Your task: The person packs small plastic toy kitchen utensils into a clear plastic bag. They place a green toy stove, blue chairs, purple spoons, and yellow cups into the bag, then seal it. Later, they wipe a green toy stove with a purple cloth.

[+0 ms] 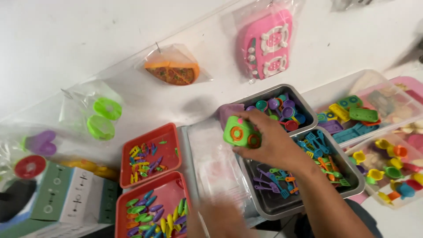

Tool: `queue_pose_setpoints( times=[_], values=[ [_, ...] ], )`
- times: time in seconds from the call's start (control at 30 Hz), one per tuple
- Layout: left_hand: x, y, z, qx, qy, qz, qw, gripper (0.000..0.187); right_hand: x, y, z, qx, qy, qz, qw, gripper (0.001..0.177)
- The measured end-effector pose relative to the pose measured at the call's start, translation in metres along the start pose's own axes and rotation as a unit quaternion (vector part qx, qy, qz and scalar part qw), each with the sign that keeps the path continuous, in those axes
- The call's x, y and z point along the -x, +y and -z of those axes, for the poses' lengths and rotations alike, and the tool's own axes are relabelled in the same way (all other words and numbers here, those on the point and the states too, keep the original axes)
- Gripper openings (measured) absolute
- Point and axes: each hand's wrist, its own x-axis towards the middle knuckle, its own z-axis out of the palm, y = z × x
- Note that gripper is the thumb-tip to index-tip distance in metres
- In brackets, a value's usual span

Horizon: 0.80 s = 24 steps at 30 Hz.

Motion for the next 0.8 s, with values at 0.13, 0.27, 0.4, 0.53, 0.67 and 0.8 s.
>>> queue_pose_setpoints(
  times=[0.13,0.27,0.4,0.53,0.67,0.8],
  values=[
    [-0.103,-0.034,-0.048,0.255,-0.037,0.194,0.947,0.086,0.003,-0.02,-0.015,0.101,-0.014,0.045,0.994,0.079],
    [-0.087,-0.061,-0.057,0.43,-0.058,0.288,0.854,0.051,0.008,-0.006,-0.049,0.133,-0.031,0.02,0.99,0.083],
    [-0.071,-0.087,-0.052,0.44,0.049,0.356,0.823,0.033,0.009,0.01,-0.062,0.13,-0.063,0.07,0.987,0.088],
    [-0.078,-0.102,-0.043,0.439,0.224,0.396,0.775,0.031,-0.013,0.029,-0.043,0.261,-0.063,-0.067,0.961,0.067],
    [-0.083,-0.098,-0.024,0.489,0.271,0.417,0.716,0.025,-0.044,0.07,-0.068,0.354,-0.148,-0.134,0.914,0.074],
    [-0.076,-0.112,-0.03,0.548,0.271,0.423,0.669,0.022,-0.07,0.122,-0.105,0.505,-0.152,-0.047,0.848,0.061]
  ],
)
